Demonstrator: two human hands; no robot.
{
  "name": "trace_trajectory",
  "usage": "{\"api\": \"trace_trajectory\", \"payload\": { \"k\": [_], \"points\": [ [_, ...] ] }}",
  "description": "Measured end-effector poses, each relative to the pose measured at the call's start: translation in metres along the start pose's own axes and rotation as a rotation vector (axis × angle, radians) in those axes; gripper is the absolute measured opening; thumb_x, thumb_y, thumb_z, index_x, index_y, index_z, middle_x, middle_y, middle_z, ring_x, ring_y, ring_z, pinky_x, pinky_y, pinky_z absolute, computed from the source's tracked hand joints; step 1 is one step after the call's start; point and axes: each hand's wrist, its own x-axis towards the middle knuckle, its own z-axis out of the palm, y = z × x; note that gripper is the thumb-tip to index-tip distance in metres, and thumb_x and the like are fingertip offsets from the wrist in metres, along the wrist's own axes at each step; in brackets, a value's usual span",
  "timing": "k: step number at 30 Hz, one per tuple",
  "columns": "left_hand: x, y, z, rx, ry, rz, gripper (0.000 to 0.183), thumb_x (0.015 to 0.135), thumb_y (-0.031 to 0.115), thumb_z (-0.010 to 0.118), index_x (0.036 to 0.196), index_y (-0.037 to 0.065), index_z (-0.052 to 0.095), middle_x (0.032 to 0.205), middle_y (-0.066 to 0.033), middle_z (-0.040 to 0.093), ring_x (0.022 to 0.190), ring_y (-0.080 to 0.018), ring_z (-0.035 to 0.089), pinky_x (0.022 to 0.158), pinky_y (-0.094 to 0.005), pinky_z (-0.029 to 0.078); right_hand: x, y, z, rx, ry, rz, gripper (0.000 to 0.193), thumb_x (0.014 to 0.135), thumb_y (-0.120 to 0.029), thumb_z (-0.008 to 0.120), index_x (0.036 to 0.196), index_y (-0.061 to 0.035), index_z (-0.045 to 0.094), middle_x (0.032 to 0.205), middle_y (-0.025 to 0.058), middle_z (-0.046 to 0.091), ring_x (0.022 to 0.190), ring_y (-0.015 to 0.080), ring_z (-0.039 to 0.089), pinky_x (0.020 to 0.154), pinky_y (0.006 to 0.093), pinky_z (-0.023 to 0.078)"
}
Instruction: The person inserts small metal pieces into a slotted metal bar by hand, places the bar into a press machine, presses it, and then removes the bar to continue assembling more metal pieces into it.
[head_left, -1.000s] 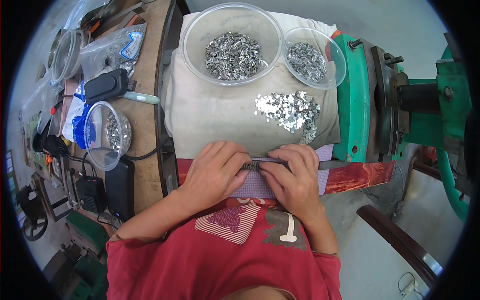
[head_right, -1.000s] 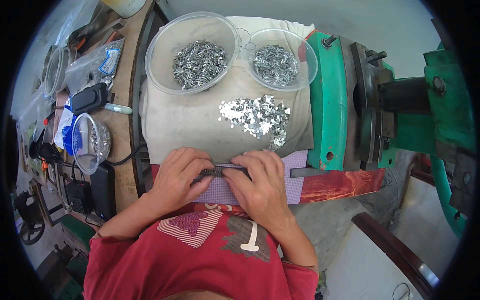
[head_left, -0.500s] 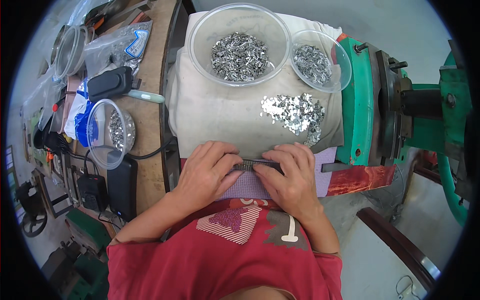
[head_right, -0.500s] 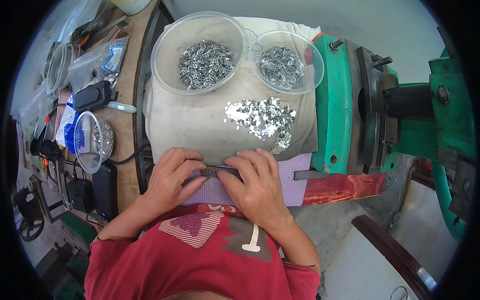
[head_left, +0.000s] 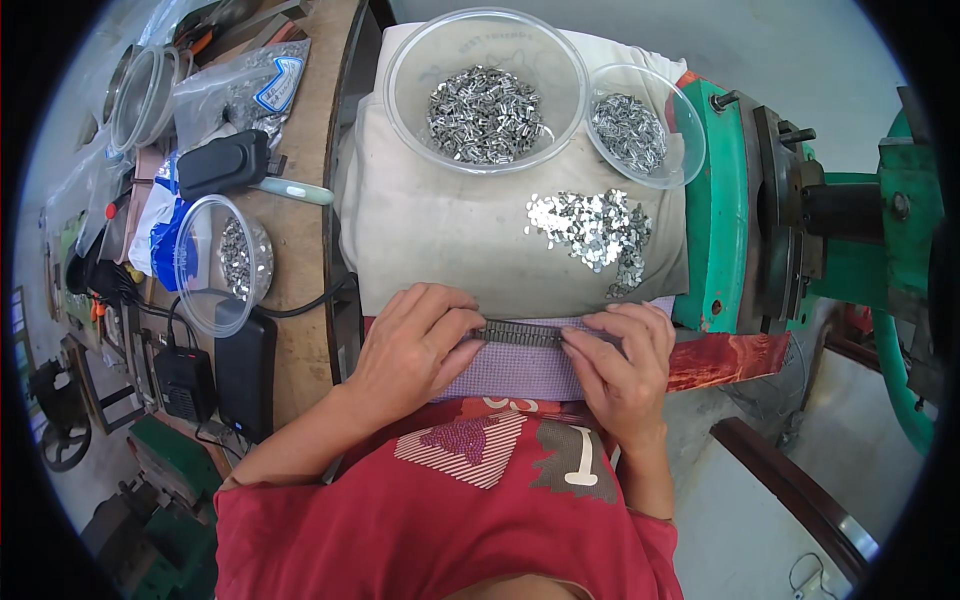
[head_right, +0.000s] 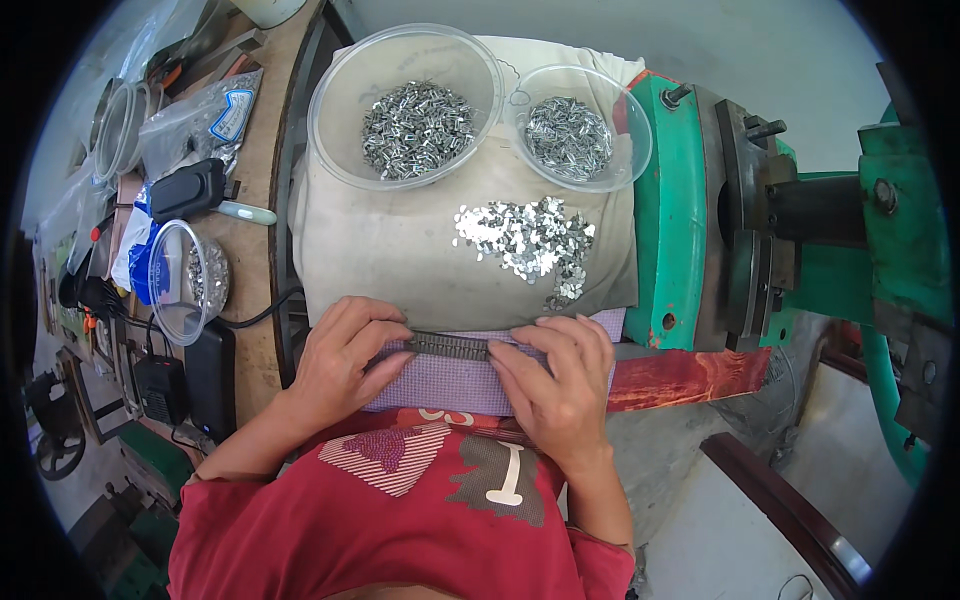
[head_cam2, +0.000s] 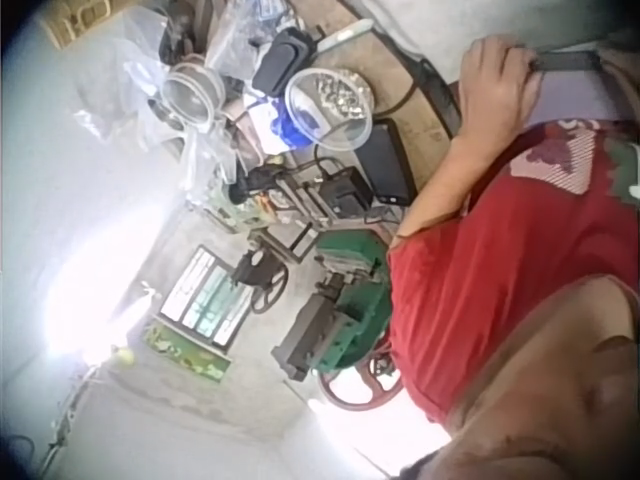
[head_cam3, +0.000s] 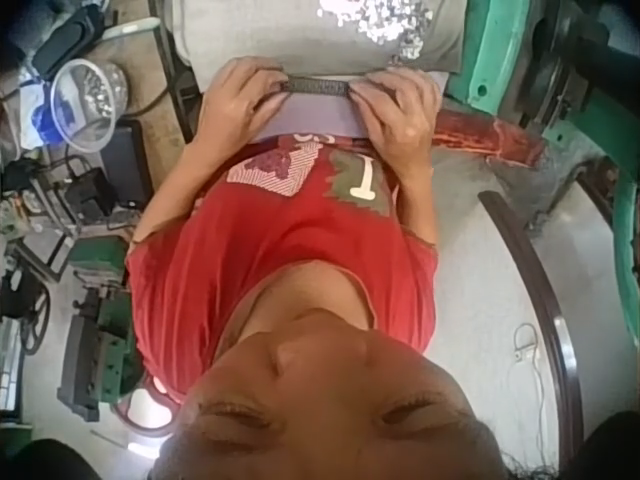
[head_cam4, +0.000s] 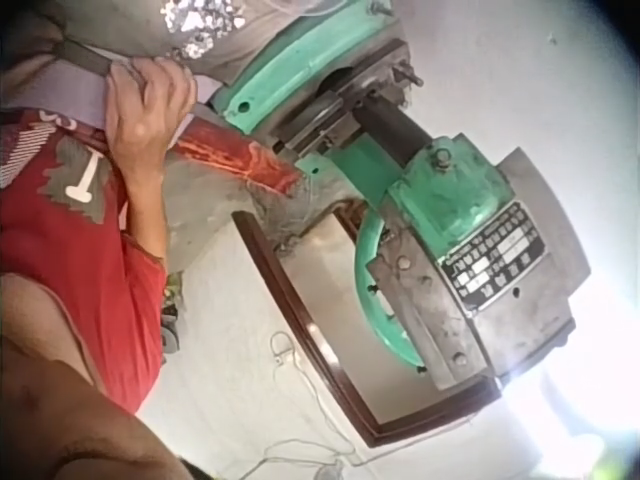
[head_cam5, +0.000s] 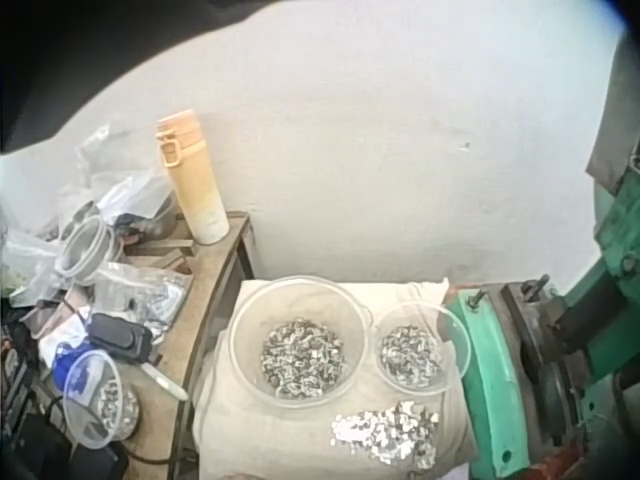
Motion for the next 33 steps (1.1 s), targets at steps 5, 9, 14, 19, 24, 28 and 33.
{"api": "trace_trajectory", "payload": {
  "k": [5, 9, 14, 19, 24, 28, 33],
  "points": [
    [-0.001, -0.002, 0.001, -0.001, 0.013, 0.003, 0.023, 0.071, 0.002, 0.078, 0.091, 0.004, 0.068, 0.102, -0.0104, 0.064, 0.093, -0.0300, 0.063, 0.079, -0.0393, 0.051, -0.010, 0.004, 0.001, 0.019, 0.013, 0.049, 0.025, 0.071, -0.010, 0.083, 0.095, -0.0129, 0.076, 0.101, 0.0024, 0.067, 0.103, 0.0268, 0.060, 0.096, 0.0465, 0.043],
    [0.001, -0.004, 0.003, -0.007, 0.025, 0.005, 0.020, 0.071, -0.001, 0.077, 0.088, 0.004, 0.068, 0.099, -0.0087, 0.065, 0.091, -0.0289, 0.063, 0.078, -0.0383, 0.051, -0.008, 0.002, 0.001, 0.019, 0.029, 0.023, 0.026, 0.069, -0.005, 0.083, 0.094, -0.0091, 0.077, 0.098, 0.0054, 0.067, 0.098, 0.0285, 0.061, 0.089, 0.0429, 0.045],
    [0.001, -0.005, 0.004, -0.025, 0.037, -0.004, 0.019, 0.071, -0.001, 0.077, 0.087, 0.004, 0.069, 0.097, -0.0075, 0.065, 0.090, -0.0280, 0.063, 0.076, -0.0375, 0.051, -0.008, 0.001, 0.001, 0.025, 0.040, 0.018, 0.026, 0.068, -0.005, 0.083, 0.094, -0.0092, 0.077, 0.098, 0.0052, 0.067, 0.098, 0.0283, 0.061, 0.089, 0.0432, 0.045],
    [0.001, -0.001, 0.001, 0.063, 0.023, 0.073, 0.019, 0.071, 0.000, 0.077, 0.088, 0.005, 0.070, 0.097, -0.0075, 0.066, 0.087, -0.0279, 0.063, 0.076, -0.0374, 0.051, -0.009, 0.000, 0.003, 0.030, 0.037, 0.017, 0.027, 0.068, -0.005, 0.083, 0.094, -0.0095, 0.077, 0.097, 0.0050, 0.067, 0.097, 0.0282, 0.061, 0.089, 0.0434, 0.046],
    [0.005, -0.003, -0.003, 0.023, -0.003, 0.075, 0.017, 0.072, -0.001, 0.076, 0.088, 0.003, 0.070, 0.096, -0.0082, 0.065, 0.086, -0.0272, 0.064, 0.074, -0.0365, 0.052, -0.008, 0.000, 0.003, 0.027, 0.042, 0.016, 0.026, 0.069, -0.005, 0.082, 0.094, -0.0096, 0.077, 0.096, 0.0048, 0.067, 0.096, 0.0279, 0.061, 0.089, 0.0434, 0.045],
    [0.002, -0.005, -0.004, -0.476, 0.021, -0.260, 0.010, 0.082, 0.000, 0.073, 0.091, 0.001, 0.071, 0.098, -0.0063, 0.064, 0.084, -0.0152, 0.062, 0.071, -0.0288, 0.050, -0.011, 0.002, 0.002, 0.033, 0.047, 0.034, 0.026, 0.071, -0.009, 0.083, 0.096, -0.0123, 0.076, 0.099, 0.0021, 0.067, 0.101, 0.0266, 0.061, 0.095, 0.0457, 0.044],
    [0.007, -0.008, -0.010, -0.997, 0.016, -0.655, 0.006, 0.088, 0.000, 0.073, 0.094, -0.002, 0.073, 0.099, -0.0001, 0.062, 0.083, -0.0044, 0.058, 0.070, -0.0205, 0.047, -0.013, 0.004, 0.005, 0.041, 0.063, 0.040, 0.026, 0.071, -0.008, 0.083, 0.096, -0.0120, 0.076, 0.097, 0.0018, 0.067, 0.100, 0.0264, 0.061, 0.095, 0.0455, 0.045]
  ]
}}
